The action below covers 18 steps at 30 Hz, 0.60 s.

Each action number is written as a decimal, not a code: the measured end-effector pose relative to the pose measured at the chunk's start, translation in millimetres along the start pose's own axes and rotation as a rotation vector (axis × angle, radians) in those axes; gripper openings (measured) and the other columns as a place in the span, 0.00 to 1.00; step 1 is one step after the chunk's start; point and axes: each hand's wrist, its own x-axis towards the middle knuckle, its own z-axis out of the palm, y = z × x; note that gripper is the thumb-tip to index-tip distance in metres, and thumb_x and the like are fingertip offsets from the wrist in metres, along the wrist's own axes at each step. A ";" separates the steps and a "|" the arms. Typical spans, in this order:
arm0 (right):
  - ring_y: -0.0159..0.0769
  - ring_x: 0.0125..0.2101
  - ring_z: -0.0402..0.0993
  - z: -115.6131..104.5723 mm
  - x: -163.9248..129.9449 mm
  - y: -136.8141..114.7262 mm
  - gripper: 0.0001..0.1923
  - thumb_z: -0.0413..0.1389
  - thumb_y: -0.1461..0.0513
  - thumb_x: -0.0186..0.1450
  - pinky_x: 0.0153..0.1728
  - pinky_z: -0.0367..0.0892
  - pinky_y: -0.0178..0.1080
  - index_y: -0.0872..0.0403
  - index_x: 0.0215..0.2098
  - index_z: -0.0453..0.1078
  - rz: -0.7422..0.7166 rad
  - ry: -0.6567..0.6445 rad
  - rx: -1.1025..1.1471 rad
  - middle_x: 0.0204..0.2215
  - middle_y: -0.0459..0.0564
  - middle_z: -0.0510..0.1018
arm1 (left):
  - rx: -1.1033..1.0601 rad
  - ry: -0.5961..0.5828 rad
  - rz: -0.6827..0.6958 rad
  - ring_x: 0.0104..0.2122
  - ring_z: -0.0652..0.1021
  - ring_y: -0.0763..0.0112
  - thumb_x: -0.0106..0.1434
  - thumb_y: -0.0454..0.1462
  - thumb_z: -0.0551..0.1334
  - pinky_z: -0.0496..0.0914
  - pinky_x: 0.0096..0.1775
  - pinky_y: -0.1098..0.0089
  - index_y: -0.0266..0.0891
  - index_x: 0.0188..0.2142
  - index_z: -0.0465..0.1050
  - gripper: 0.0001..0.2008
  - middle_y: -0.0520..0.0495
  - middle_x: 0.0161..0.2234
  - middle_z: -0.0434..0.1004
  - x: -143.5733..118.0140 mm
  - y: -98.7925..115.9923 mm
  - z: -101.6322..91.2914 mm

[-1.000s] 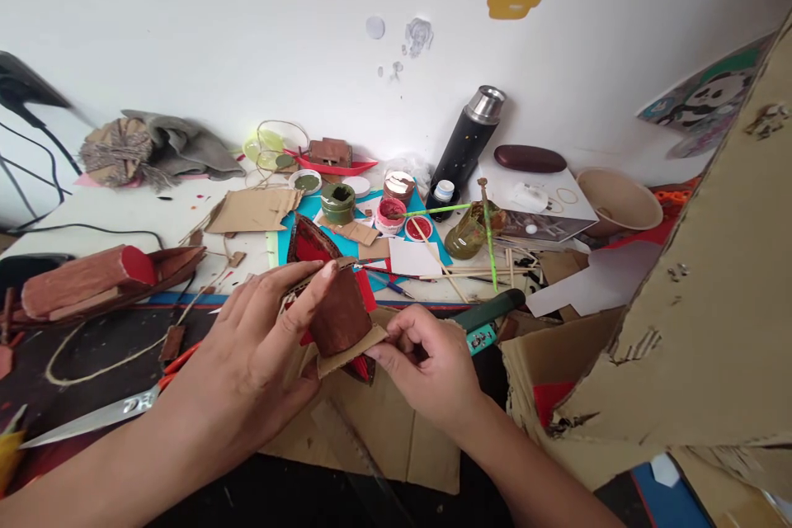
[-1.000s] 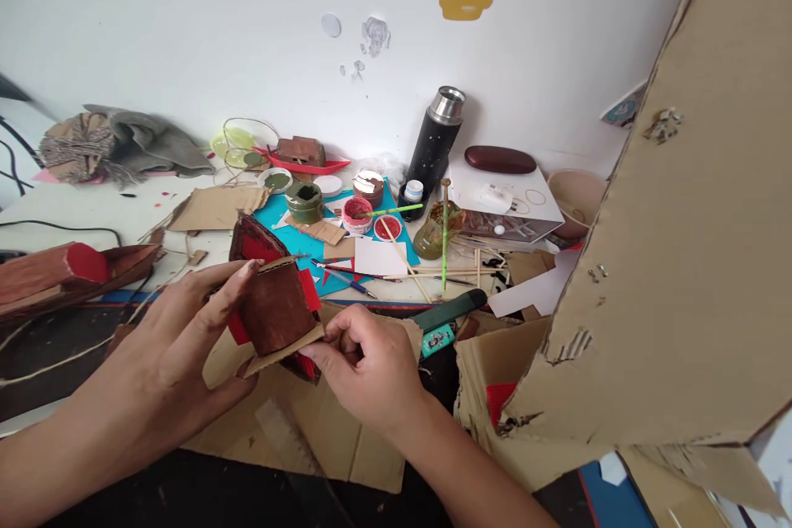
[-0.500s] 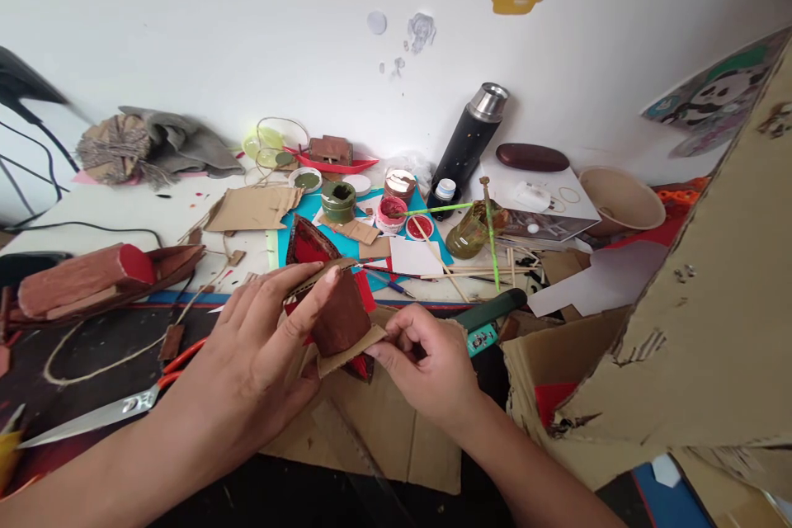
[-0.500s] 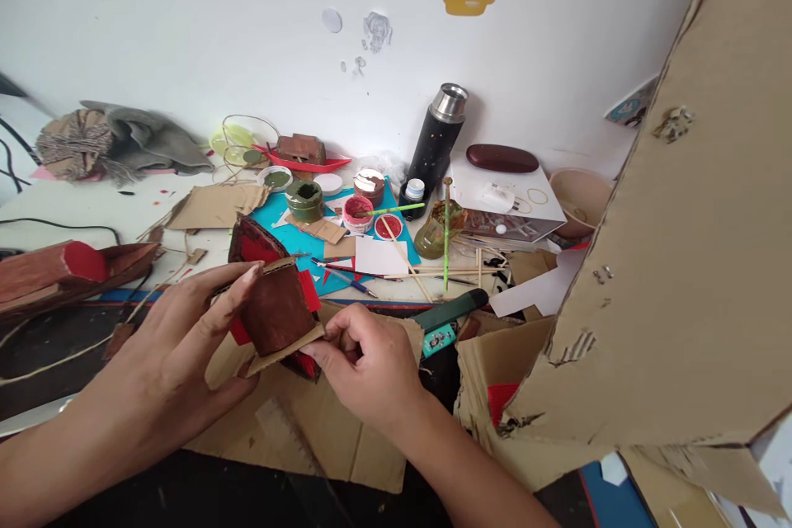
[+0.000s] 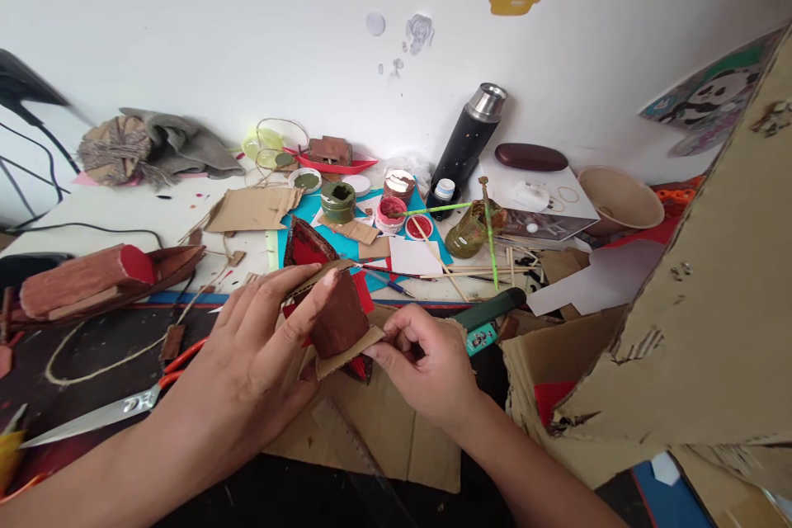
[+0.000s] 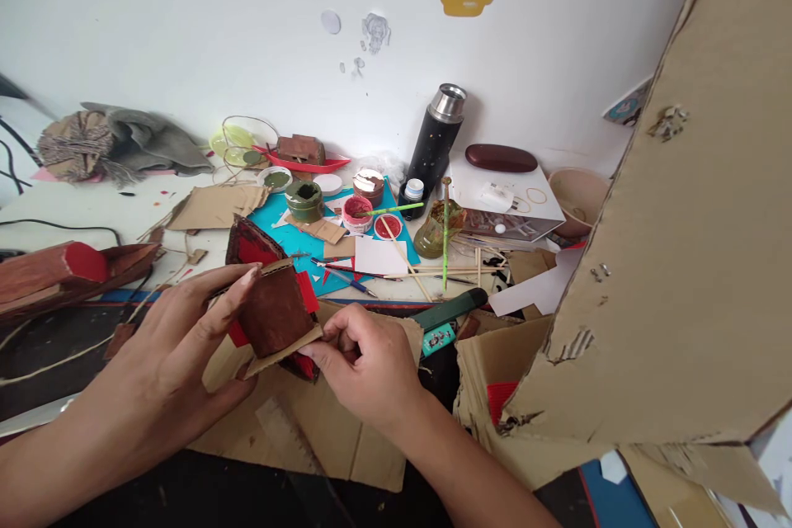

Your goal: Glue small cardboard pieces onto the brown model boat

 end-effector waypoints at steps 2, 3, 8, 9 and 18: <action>0.31 0.20 0.66 -0.5 0.1 -0.2 0.14 0.69 0.54 0.72 0.27 0.62 0.34 0.48 0.33 0.74 0.001 -0.005 -0.003 0.20 0.37 0.71 | 0.001 -0.001 0.005 0.64 0.78 0.38 0.71 0.27 0.61 0.78 0.61 0.40 0.49 0.88 0.36 0.54 0.29 0.69 0.72 0.0 -0.1 0.0; 0.31 0.20 0.66 -0.7 0.2 -0.3 0.13 0.69 0.54 0.72 0.27 0.62 0.34 0.48 0.33 0.74 -0.002 -0.006 -0.005 0.20 0.37 0.71 | -0.002 -0.005 0.009 0.64 0.78 0.38 0.71 0.27 0.61 0.77 0.61 0.41 0.48 0.88 0.36 0.54 0.29 0.70 0.72 0.1 -0.1 -0.1; 0.30 0.20 0.66 -1.6 0.6 -0.3 0.13 0.70 0.56 0.72 0.26 0.62 0.33 0.49 0.33 0.74 -0.033 0.003 -0.007 0.20 0.37 0.71 | -0.007 -0.013 0.013 0.65 0.77 0.38 0.70 0.25 0.61 0.76 0.62 0.42 0.48 0.88 0.35 0.55 0.28 0.71 0.71 1.1 0.7 -0.5; 0.30 0.20 0.66 -1.6 0.5 -0.1 0.13 0.70 0.56 0.72 0.26 0.62 0.34 0.49 0.33 0.74 -0.034 0.001 -0.011 0.20 0.37 0.71 | -0.005 -0.013 0.009 0.65 0.77 0.38 0.69 0.25 0.61 0.76 0.62 0.41 0.48 0.88 0.35 0.56 0.29 0.71 0.71 1.2 1.0 -0.3; 0.31 0.20 0.68 -1.2 -0.8 -0.2 0.13 0.70 0.54 0.73 0.26 0.63 0.34 0.49 0.34 0.76 -0.003 -0.022 -0.033 0.20 0.38 0.73 | -0.010 -0.014 0.003 0.67 0.77 0.35 0.72 0.27 0.63 0.77 0.61 0.38 0.49 0.88 0.35 0.54 0.27 0.71 0.71 -2.7 -0.2 -0.3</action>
